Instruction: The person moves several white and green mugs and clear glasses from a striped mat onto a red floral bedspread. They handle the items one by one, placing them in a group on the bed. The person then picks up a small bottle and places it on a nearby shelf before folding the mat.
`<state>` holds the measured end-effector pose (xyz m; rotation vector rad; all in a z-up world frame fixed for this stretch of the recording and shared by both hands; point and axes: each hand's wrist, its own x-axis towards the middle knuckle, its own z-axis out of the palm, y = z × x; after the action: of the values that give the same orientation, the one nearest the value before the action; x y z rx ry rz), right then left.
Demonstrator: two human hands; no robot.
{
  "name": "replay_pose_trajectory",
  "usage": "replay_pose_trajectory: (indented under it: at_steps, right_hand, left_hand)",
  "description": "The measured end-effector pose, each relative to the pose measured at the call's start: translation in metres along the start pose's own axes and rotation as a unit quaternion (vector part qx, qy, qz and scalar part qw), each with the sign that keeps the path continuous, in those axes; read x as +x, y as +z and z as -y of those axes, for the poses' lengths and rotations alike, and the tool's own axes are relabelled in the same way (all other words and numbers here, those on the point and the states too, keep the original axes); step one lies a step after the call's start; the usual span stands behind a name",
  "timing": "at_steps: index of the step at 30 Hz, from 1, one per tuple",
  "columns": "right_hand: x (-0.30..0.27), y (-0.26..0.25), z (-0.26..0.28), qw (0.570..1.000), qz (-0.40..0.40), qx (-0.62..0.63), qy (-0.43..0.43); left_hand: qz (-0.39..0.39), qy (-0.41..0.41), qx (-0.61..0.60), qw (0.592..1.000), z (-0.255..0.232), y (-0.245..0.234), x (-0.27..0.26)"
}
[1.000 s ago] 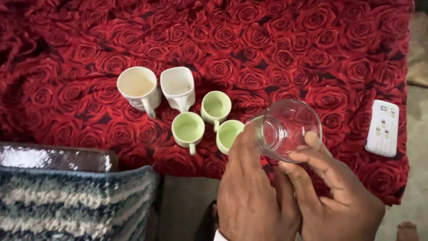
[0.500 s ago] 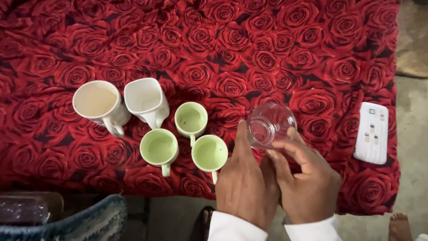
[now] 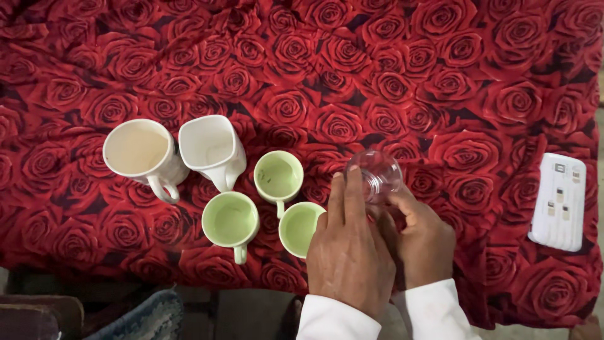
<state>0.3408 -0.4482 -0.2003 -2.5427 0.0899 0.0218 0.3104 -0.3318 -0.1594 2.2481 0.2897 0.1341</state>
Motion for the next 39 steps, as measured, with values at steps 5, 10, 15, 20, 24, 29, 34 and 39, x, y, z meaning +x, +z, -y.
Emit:
replay_pose_trajectory:
  at_steps: [5, 10, 15, 20, 24, 29, 34, 39]
  right_hand:
    - [0.003, 0.005, -0.003, 1.000, 0.013, 0.005, 0.021]
    - [0.013, -0.005, 0.006, 0.994, 0.057, -0.056, 0.078]
    - [0.008, -0.032, 0.031, 0.999, 0.024, -0.028, 0.027]
    - [-0.013, -0.057, 0.062, 0.996, -0.050, -0.014, -0.076]
    - [-0.035, -0.069, 0.099, 0.993, -0.082, 0.012, -0.086]
    - [-0.062, -0.080, 0.151, 0.985, -0.091, 0.049, -0.140]
    - [-0.094, -0.081, 0.199, 0.968, -0.088, 0.067, -0.226]
    - [-0.133, -0.063, 0.248, 0.955, -0.052, 0.131, -0.262]
  left_hand:
    - [0.039, -0.037, -0.003, 0.999, -0.002, -0.003, 0.004]
    - [0.029, -0.038, -0.009, 0.999, -0.008, -0.011, 0.008]
    - [0.011, -0.030, -0.012, 0.999, -0.018, -0.025, 0.007]
    - [0.005, -0.040, -0.024, 0.999, -0.028, -0.048, -0.005]
    - [-0.076, 0.008, -0.031, 0.997, -0.029, -0.074, -0.020]
    - [-0.104, 0.009, -0.020, 0.994, -0.024, -0.120, -0.040]
    - [-0.168, 0.014, 0.030, 0.985, -0.010, -0.172, -0.064]
    - [-0.183, 0.028, 0.063, 0.981, 0.024, -0.233, -0.097]
